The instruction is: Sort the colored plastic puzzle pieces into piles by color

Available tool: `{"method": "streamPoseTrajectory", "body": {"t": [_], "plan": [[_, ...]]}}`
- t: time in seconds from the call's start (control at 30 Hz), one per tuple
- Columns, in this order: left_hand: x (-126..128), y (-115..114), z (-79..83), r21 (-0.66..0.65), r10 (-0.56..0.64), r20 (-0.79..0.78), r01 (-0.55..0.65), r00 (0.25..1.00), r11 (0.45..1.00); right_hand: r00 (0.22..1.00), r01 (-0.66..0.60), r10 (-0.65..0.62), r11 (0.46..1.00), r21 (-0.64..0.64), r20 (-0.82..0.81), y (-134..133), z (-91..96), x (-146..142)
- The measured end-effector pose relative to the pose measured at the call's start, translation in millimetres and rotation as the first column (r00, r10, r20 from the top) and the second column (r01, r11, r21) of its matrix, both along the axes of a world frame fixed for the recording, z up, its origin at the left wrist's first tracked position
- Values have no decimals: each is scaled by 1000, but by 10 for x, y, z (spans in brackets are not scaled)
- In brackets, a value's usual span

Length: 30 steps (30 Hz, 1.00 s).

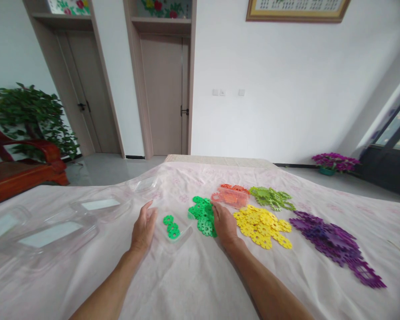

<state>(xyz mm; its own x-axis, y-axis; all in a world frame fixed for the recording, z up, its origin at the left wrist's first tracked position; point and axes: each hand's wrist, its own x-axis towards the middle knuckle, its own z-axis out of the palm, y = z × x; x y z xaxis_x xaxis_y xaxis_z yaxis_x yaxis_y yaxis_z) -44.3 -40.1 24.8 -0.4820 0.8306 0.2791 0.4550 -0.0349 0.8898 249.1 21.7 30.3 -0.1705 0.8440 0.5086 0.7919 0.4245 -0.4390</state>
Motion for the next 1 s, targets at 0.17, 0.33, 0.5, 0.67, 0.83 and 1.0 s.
{"method": "streamPoseTrajectory", "body": {"t": [0.17,0.33,0.5,0.67,0.83,1.0], "plan": [[62,-58,81,1,-62,-65,62,996,998,890,-53,66,998,42,-452,-159,175,-161],[92,-91,103,-3,-120,-170,121,978,993,838,-310,304,949,64,-452,-396,384,-370],[86,-86,87,12,-107,-121,109,987,994,859,-289,278,956,40,-429,-307,313,-258],[69,-65,69,41,-56,-121,61,991,997,972,-183,171,981,-64,-164,-132,209,88],[45,-36,28,99,-13,-101,23,995,995,960,-178,216,962,-208,177,-211,240,201],[36,-18,13,112,-11,-91,21,996,993,929,-179,240,957,-227,280,-280,308,137]]}}
